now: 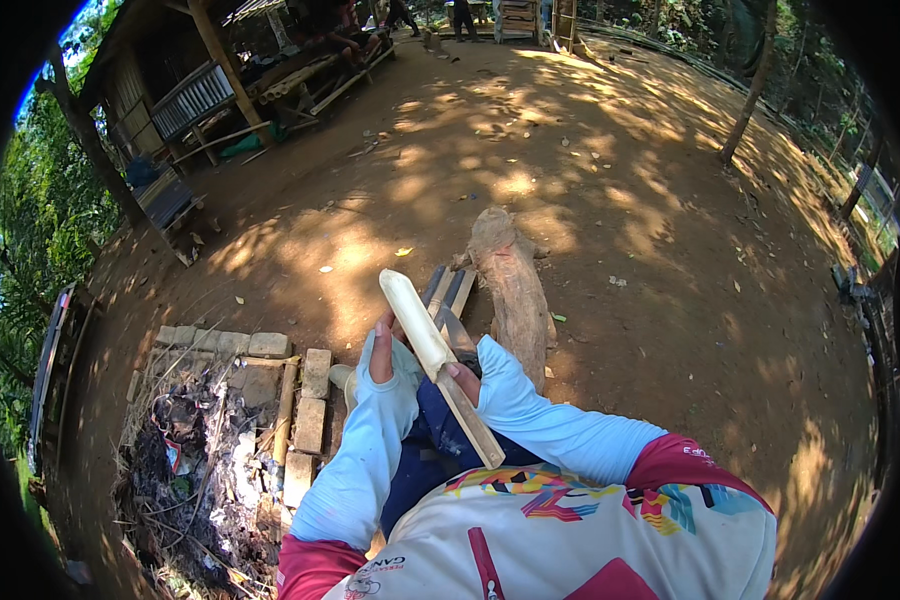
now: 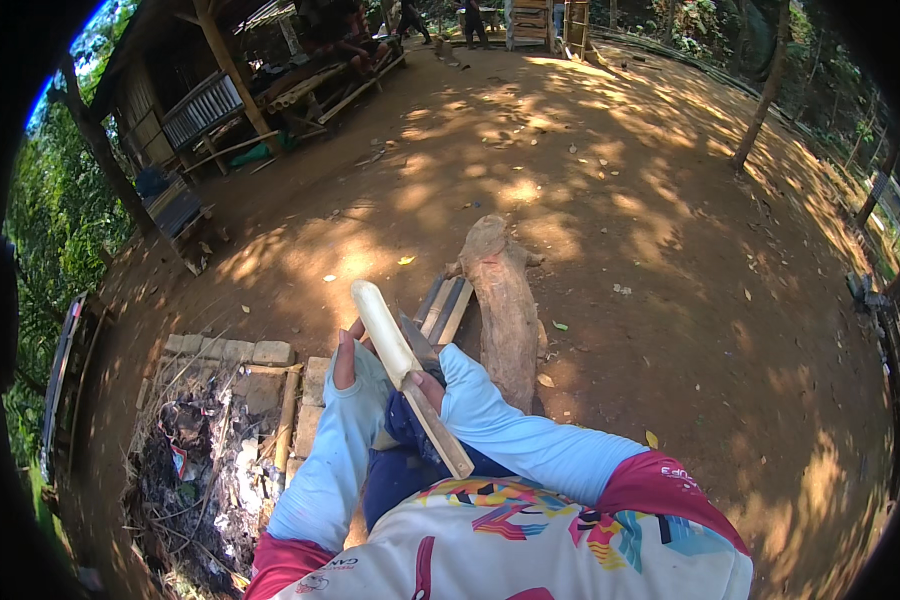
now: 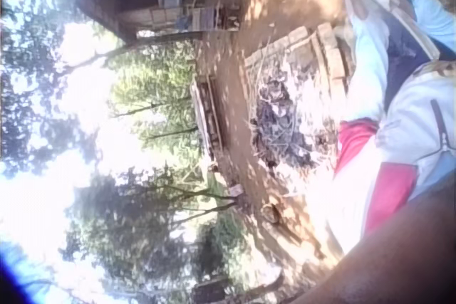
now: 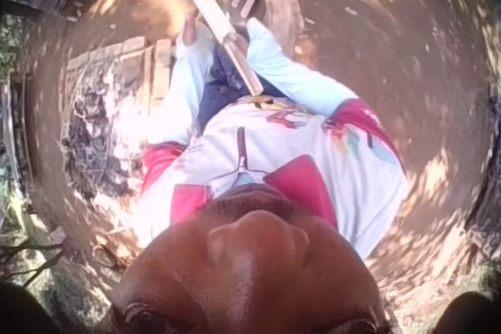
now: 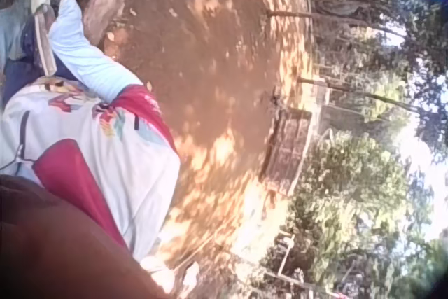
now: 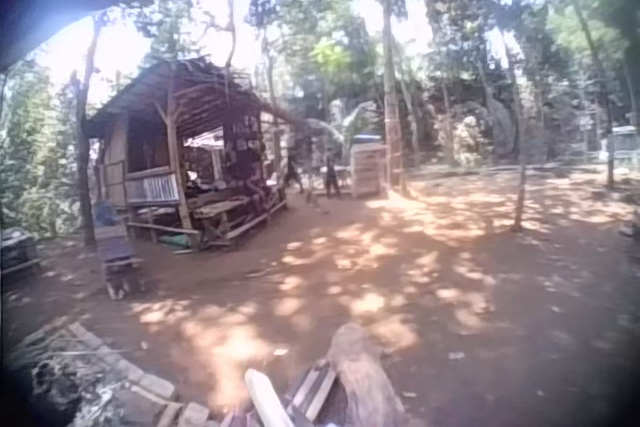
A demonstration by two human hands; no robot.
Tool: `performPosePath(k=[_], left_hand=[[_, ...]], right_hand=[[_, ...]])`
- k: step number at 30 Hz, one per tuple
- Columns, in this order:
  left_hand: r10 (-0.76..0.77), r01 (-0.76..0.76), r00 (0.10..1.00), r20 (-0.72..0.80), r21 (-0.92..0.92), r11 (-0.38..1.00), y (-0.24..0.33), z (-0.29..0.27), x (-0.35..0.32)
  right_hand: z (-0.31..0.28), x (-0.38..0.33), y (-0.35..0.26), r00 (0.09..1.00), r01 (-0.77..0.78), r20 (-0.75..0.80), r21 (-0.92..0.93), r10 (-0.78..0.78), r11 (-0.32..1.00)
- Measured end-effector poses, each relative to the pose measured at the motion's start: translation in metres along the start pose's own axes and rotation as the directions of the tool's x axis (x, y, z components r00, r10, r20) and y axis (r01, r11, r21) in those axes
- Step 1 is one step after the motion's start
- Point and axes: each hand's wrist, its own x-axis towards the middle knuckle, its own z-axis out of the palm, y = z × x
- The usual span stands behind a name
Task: The person sits on the ground outdoors and uses a knife to carve a piece of light-colored wood. They hold the wood in their left hand and the knife in their right, shaving off thin strips of wood to shape the object. The person occasionally pauses to inspect the wood and then resumes carving.
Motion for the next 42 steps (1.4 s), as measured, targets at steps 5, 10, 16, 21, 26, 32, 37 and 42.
performPosePath(k=[5, 10, 16, 21, 26, 32, 37, 42], left_hand=[[-0.07, 0.076, 0.99, -0.119, 0.05, 0.996, 0.008, 0.0, 0.016], [-0.024, 0.03, 0.997, -0.069, 0.08, 0.996, 0.037, 0.011, 0.019], [0.029, -0.036, 0.999, 0.026, 0.332, 0.943, 0.062, 0.032, -0.005], [0.062, -0.134, 0.984, 0.167, 0.46, 0.878, 0.075, 0.051, -0.028], [0.052, -0.154, 0.973, 0.226, 0.461, 0.874, 0.084, 0.067, -0.047], [0.064, -0.188, 0.962, 0.264, 0.479, 0.858, 0.079, 0.068, -0.055], [0.038, -0.178, 0.963, 0.268, 0.519, 0.836, 0.081, 0.07, -0.059], [-0.007, -0.183, 0.944, 0.33, 0.541, 0.821, 0.084, 0.063, -0.058]], right_hand=[[0.015, -0.013, 0.016, 0.992, 0.123, 0.019, 0.097, -0.126, 0.988], [0.005, -0.002, 0.015, 0.991, -0.129, 0.083, 0.357, 0.106, 0.925], [-0.026, 0.019, -0.012, 0.994, 0.095, -0.075, 0.232, -0.079, 0.968], [-0.056, 0.021, -0.06, 0.969, 0.244, 0.043, 0.008, -0.244, 0.97], [-0.076, 0.029, -0.086, 0.862, 0.506, 0.202, -0.296, -0.465, 0.81], [-0.08, 0.032, -0.111, 0.809, 0.588, 0.284, -0.419, -0.515, 0.692], [-0.085, 0.033, -0.124, 0.787, 0.617, 0.356, -0.487, -0.504, 0.618], [-0.092, 0.033, -0.13, 0.788, 0.615, 0.415, -0.543, -0.455, 0.571]])
